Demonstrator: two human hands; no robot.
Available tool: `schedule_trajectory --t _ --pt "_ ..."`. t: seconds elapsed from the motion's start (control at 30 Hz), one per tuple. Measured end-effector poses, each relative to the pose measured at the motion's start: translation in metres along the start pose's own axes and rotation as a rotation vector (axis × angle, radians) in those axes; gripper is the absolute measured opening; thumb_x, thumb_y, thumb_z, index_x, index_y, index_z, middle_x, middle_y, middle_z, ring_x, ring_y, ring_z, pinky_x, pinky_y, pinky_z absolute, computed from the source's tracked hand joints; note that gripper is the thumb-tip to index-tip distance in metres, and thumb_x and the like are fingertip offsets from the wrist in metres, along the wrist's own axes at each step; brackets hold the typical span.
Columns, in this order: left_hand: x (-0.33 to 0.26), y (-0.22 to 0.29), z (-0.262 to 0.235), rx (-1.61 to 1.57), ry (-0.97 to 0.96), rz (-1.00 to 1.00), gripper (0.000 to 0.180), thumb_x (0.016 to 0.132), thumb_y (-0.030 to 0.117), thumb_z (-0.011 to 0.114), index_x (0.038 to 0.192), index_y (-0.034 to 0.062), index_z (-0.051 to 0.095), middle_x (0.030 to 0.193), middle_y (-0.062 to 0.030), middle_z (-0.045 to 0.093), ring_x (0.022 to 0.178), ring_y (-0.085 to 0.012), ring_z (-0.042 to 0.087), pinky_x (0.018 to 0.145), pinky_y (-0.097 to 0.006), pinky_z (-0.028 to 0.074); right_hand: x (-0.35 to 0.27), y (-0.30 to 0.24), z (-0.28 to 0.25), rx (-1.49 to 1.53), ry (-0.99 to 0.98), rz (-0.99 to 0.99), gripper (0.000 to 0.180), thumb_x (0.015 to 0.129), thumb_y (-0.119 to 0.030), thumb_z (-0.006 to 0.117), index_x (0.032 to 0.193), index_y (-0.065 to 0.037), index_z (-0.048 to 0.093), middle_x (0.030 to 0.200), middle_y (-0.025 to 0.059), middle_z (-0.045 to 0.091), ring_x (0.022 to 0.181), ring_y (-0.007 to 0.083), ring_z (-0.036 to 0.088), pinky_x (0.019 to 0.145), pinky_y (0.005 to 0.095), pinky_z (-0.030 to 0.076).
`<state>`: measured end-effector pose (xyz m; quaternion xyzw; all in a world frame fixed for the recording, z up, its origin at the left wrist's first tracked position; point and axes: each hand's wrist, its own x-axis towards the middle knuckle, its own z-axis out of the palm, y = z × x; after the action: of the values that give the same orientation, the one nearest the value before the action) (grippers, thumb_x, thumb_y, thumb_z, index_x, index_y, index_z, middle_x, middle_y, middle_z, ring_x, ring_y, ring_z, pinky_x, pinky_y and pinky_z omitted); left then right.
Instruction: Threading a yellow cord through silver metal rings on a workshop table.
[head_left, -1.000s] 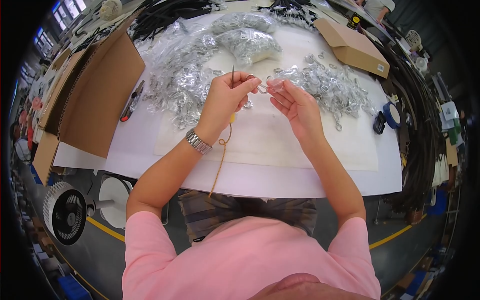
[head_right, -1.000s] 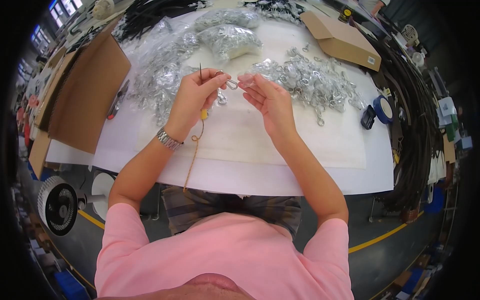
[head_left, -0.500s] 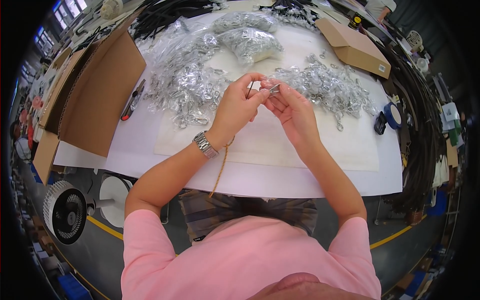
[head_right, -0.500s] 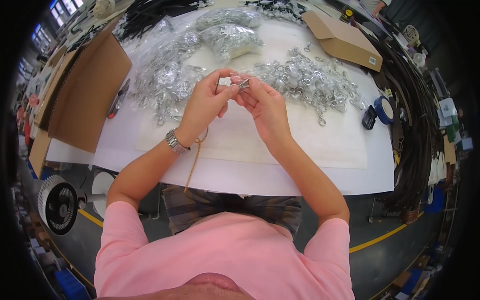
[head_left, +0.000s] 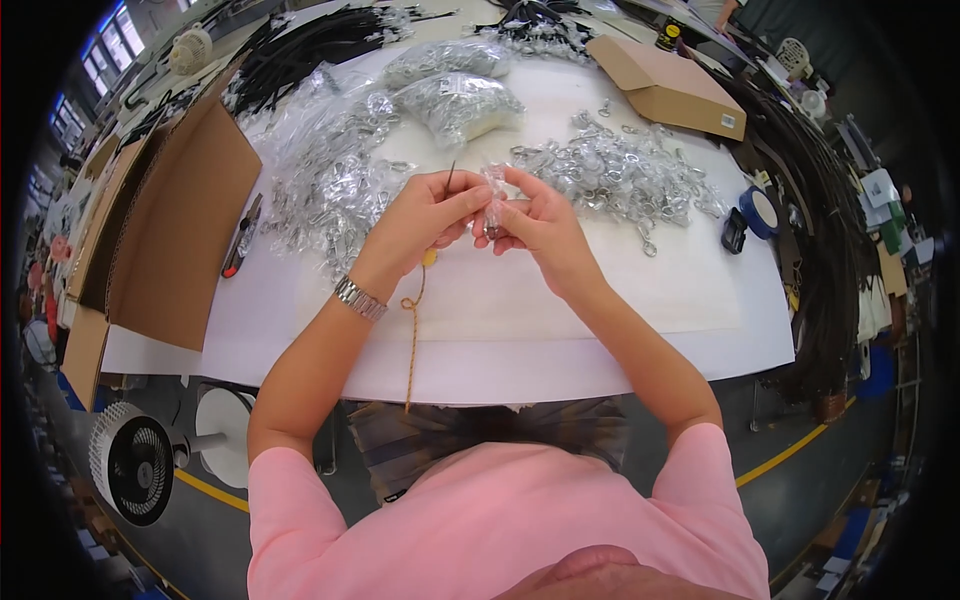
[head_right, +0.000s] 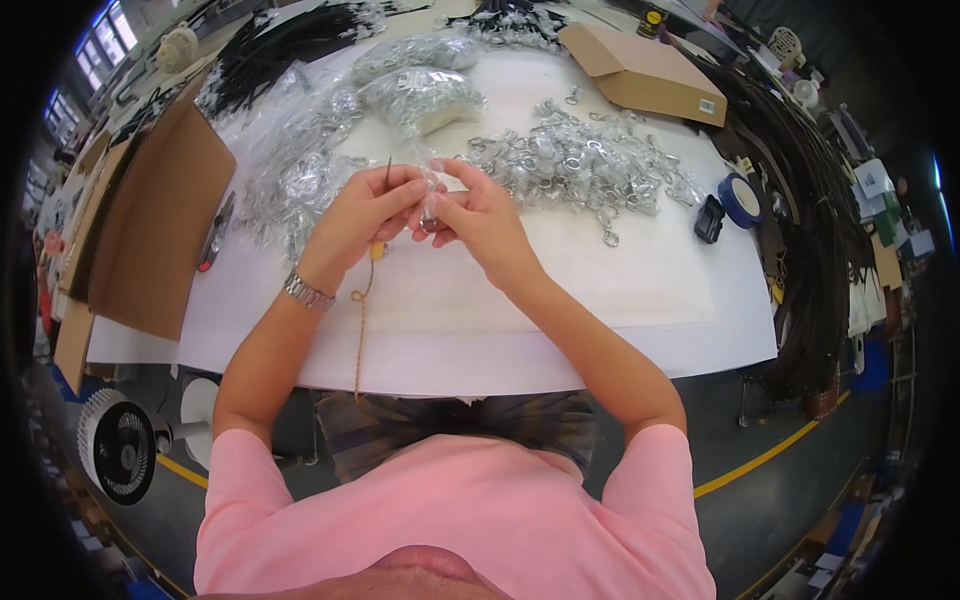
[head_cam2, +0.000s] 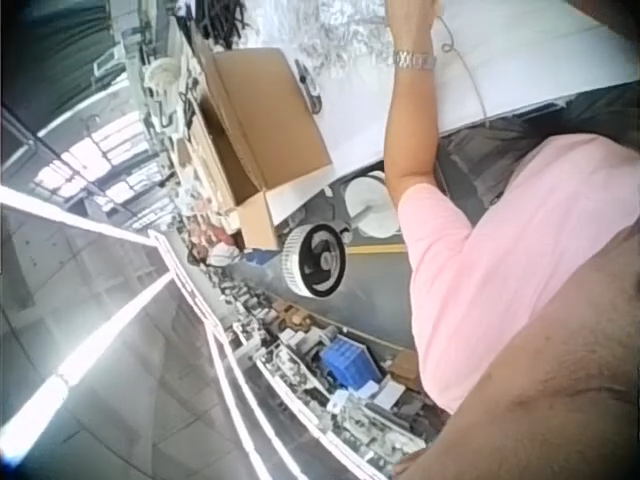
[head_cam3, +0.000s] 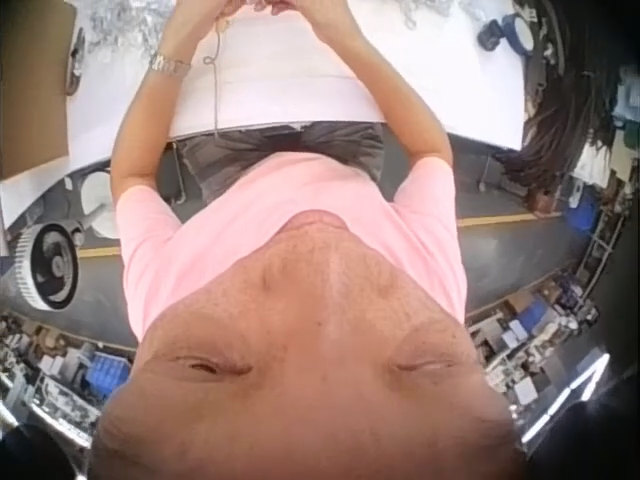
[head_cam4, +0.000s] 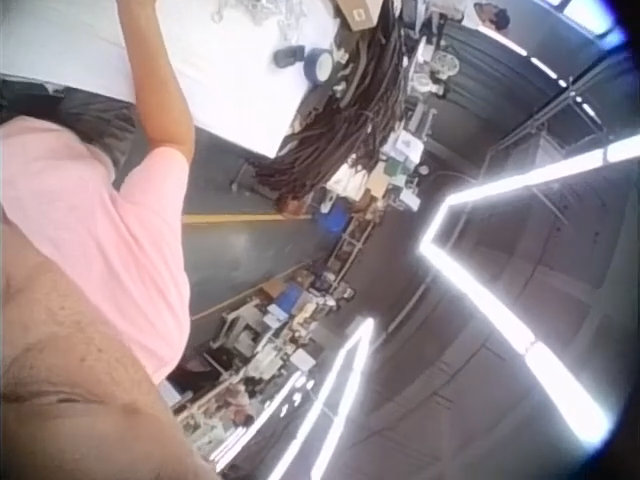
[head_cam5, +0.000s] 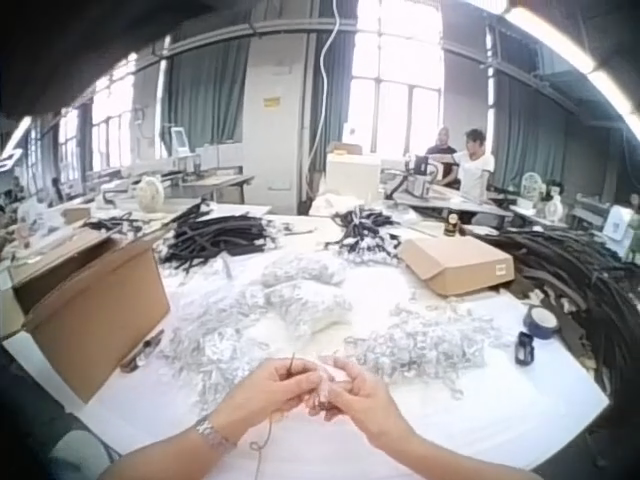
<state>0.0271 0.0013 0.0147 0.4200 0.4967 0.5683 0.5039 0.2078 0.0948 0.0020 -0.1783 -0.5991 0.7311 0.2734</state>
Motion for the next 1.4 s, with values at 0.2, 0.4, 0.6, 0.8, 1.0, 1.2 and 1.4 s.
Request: schedule_trajectory --t 0.2,0.4,0.6,0.8,1.0,1.2,1.4 --pt "-0.003 0.004 0.010 0.197 0.086 0.075 0.016 0.099 0.017 0.068 0.099 0.0006 0.070 0.074 0.0011 0.065 0.055 -0.0011 0.048 0.046 -0.019 0.031 0.004 -0.002 -0.002 -0.022 -0.086 0.046 0.045 0.104 -0.026 0.063 0.138 0.002 0.054 0.094 0.0108 0.074 0.077 0.0158 0.071 0.070 0.0273 0.057" --pt "-0.003 -0.004 0.015 0.201 0.185 0.159 0.014 0.097 0.014 0.070 0.103 0.0007 0.073 0.074 0.0011 0.065 0.057 -0.0015 0.050 0.047 -0.018 0.033 0.005 -0.016 -0.012 -0.240 -0.127 0.168 0.030 0.106 -0.028 0.060 0.116 0.000 0.065 0.098 0.0103 0.074 0.084 0.0151 0.072 0.076 0.0278 0.059" --pt "-0.004 0.002 0.006 -0.105 -0.003 0.035 0.016 0.098 0.011 0.068 0.109 0.0010 0.074 0.071 0.0017 0.062 0.054 0.0003 0.045 0.045 -0.017 0.028 0.014 -0.010 -0.033 0.311 -0.436 0.395 0.026 0.104 -0.027 0.064 0.113 -0.002 0.067 0.099 0.0036 0.074 0.086 0.0119 0.072 0.075 0.0270 0.059" --pt "-0.005 0.002 -0.008 -0.187 -0.111 0.014 0.015 0.097 0.008 0.066 0.108 0.0013 0.073 0.066 0.0026 0.057 0.050 -0.0001 0.039 0.043 -0.018 0.024 0.013 -0.004 -0.026 0.336 -0.331 0.451 0.025 0.104 -0.024 0.065 0.117 -0.003 0.068 0.093 -0.0013 0.069 0.081 0.0068 0.064 0.073 0.0241 0.055" --pt "0.003 0.005 -0.027 -0.179 -0.002 0.013 0.021 0.100 0.012 0.062 0.117 0.0027 0.069 0.073 0.0009 0.060 0.053 -0.0024 0.043 0.046 -0.020 0.030 0.011 -0.010 -0.023 0.099 -0.211 0.312 0.027 0.102 -0.026 0.068 0.111 -0.002 0.074 0.087 -0.0015 0.069 0.078 0.0063 0.064 0.071 0.0234 0.054" --pt "0.002 -0.002 -0.020 0.672 0.120 0.207 0.036 0.104 0.017 0.053 0.135 -0.0001 0.062 0.090 -0.0035 0.071 0.073 -0.0103 0.055 0.071 -0.025 0.048 0.012 -0.010 -0.022 -0.094 -0.085 0.115 0.024 0.098 -0.023 0.070 0.104 0.000 0.077 0.083 0.0024 0.071 0.074 0.0091 0.067 0.068 0.0233 0.055" --pt "-0.012 0.014 0.011 0.550 -0.136 0.133 0.039 0.105 0.012 0.049 0.141 0.0022 0.059 0.090 -0.0035 0.072 0.070 -0.0084 0.054 0.070 -0.024 0.048 0.007 -0.006 -0.018 -0.338 0.003 0.053 0.020 0.099 -0.016 0.067 0.104 0.000 0.078 0.079 0.0011 0.070 0.068 0.0077 0.062 0.060 0.0229 0.049"
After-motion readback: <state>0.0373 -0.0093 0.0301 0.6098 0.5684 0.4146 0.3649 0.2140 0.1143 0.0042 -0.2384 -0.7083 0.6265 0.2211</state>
